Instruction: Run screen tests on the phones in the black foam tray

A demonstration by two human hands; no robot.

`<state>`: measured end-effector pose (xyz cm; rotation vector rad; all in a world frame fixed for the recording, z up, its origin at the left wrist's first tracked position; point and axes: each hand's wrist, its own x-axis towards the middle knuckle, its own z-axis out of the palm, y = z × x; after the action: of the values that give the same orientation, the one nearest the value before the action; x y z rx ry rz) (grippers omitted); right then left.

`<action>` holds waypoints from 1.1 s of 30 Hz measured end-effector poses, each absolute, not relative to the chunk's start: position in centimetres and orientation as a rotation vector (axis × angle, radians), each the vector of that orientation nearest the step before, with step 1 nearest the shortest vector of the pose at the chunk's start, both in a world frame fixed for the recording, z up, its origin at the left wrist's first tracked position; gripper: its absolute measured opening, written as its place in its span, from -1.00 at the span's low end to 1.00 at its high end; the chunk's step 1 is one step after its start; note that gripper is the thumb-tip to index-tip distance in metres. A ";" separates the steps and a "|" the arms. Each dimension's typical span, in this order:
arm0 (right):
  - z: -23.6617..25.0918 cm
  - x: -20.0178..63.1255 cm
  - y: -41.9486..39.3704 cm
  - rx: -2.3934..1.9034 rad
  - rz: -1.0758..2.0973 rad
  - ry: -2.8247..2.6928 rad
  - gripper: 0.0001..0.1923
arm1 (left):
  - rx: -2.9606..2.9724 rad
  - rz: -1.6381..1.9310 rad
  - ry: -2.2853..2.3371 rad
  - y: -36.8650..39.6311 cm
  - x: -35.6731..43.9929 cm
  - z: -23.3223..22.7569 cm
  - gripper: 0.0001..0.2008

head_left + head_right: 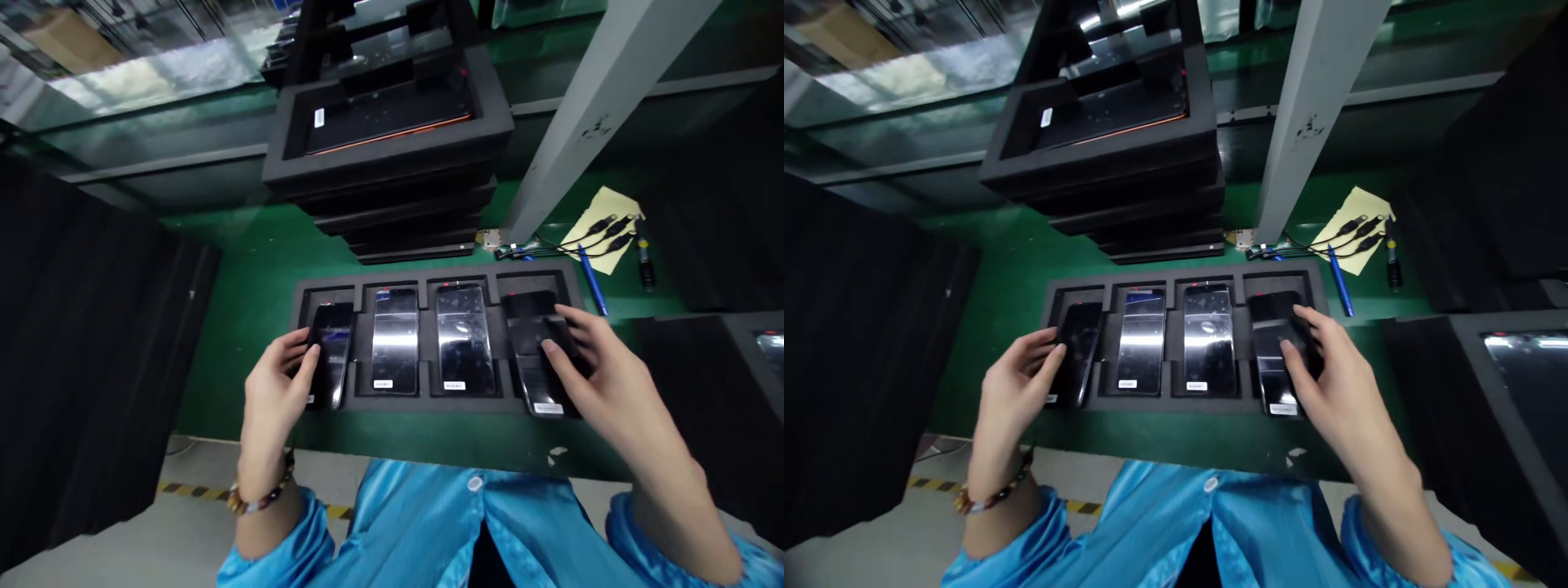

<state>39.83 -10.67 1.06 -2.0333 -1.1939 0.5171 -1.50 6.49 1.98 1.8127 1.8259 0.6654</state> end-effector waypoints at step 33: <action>2.3 33.7 -10.9 -2.023 0.284 -1.484 -0.62 | 1.993 0.657 1.493 2.4 3.9 1.8 -0.57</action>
<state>33.71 -10.89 2.34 -2.0233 -1.4844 0.2835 3.90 2.44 1.76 1.9927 1.4935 0.6566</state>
